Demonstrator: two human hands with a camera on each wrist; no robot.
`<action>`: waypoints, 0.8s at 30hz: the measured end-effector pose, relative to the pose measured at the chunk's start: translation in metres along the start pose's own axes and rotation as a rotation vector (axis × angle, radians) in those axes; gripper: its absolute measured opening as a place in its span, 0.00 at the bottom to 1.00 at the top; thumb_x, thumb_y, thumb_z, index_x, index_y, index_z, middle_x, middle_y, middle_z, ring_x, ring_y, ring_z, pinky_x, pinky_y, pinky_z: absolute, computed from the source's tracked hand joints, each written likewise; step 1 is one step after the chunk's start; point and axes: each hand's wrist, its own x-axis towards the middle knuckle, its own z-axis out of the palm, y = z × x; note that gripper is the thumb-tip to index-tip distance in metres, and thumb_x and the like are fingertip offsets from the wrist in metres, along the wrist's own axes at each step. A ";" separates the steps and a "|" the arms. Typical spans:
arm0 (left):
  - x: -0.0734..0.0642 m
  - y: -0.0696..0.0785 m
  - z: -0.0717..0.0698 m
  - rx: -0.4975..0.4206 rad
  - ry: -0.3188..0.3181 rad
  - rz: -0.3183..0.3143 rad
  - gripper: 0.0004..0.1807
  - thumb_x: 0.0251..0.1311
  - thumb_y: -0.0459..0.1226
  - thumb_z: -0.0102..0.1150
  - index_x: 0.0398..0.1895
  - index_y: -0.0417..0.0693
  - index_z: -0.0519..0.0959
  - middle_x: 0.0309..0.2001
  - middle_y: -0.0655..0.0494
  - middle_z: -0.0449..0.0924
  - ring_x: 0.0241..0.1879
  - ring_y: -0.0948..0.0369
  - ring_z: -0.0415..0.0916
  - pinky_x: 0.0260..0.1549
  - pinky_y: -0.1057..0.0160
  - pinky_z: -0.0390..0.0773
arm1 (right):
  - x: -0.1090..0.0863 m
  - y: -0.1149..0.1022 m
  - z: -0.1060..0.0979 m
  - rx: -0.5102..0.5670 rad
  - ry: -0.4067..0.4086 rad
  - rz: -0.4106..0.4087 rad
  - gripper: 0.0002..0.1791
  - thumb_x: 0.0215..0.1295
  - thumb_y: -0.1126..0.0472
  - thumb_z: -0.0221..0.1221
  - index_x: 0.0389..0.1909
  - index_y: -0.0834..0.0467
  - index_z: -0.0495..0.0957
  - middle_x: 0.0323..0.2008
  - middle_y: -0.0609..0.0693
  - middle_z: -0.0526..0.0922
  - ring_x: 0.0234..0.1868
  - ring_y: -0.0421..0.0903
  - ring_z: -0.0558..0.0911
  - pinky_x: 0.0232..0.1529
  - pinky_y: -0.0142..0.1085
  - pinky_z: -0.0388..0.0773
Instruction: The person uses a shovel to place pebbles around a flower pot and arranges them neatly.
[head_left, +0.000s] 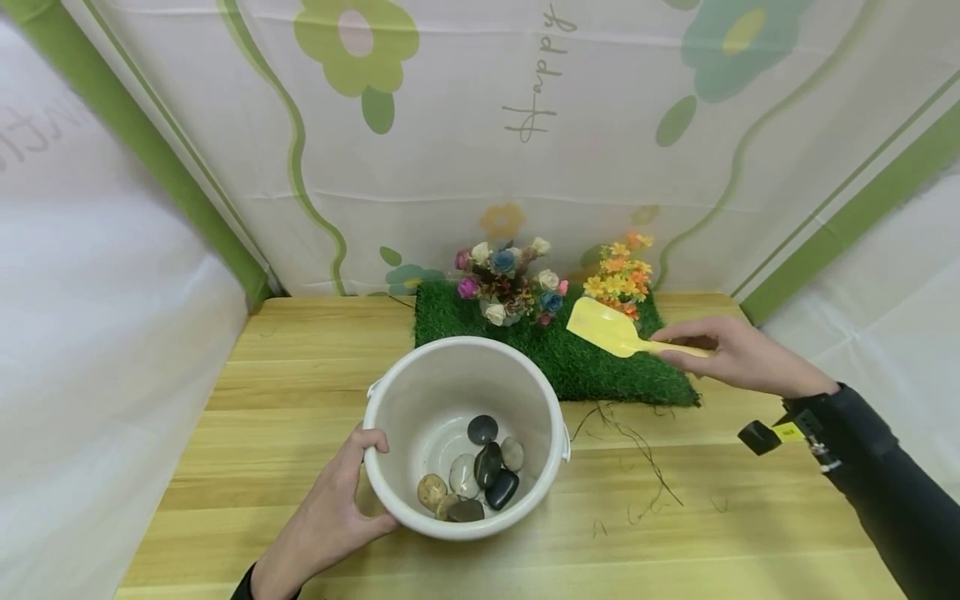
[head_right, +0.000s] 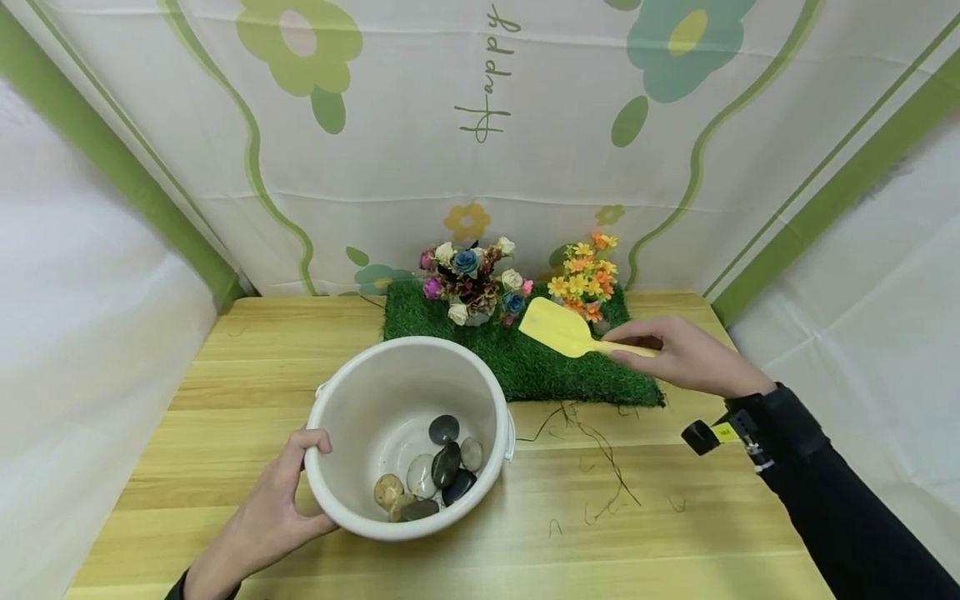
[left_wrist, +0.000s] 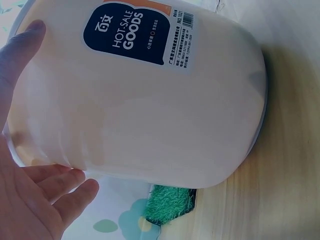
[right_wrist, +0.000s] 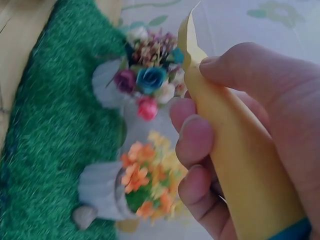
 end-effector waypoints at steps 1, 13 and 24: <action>0.000 0.000 0.000 0.000 -0.002 -0.004 0.39 0.32 0.48 0.75 0.45 0.49 0.62 0.69 0.50 0.52 0.63 0.53 0.57 0.54 0.53 0.64 | 0.003 -0.003 0.000 -0.012 0.007 -0.006 0.17 0.66 0.55 0.53 0.56 0.42 0.72 0.49 0.38 0.76 0.45 0.36 0.76 0.43 0.34 0.74; 0.000 0.001 0.000 0.002 0.006 0.007 0.38 0.32 0.48 0.75 0.46 0.53 0.61 0.68 0.51 0.53 0.62 0.53 0.59 0.53 0.53 0.65 | 0.034 -0.046 -0.002 -0.147 0.010 -0.132 0.16 0.63 0.50 0.55 0.52 0.38 0.73 0.50 0.33 0.74 0.51 0.31 0.71 0.49 0.30 0.69; -0.001 0.001 0.000 -0.008 0.003 0.006 0.39 0.31 0.47 0.75 0.46 0.54 0.61 0.70 0.50 0.50 0.64 0.52 0.56 0.53 0.49 0.63 | 0.067 -0.090 -0.001 -0.157 -0.141 -0.261 0.15 0.66 0.49 0.52 0.52 0.41 0.74 0.46 0.32 0.75 0.38 0.32 0.75 0.36 0.33 0.72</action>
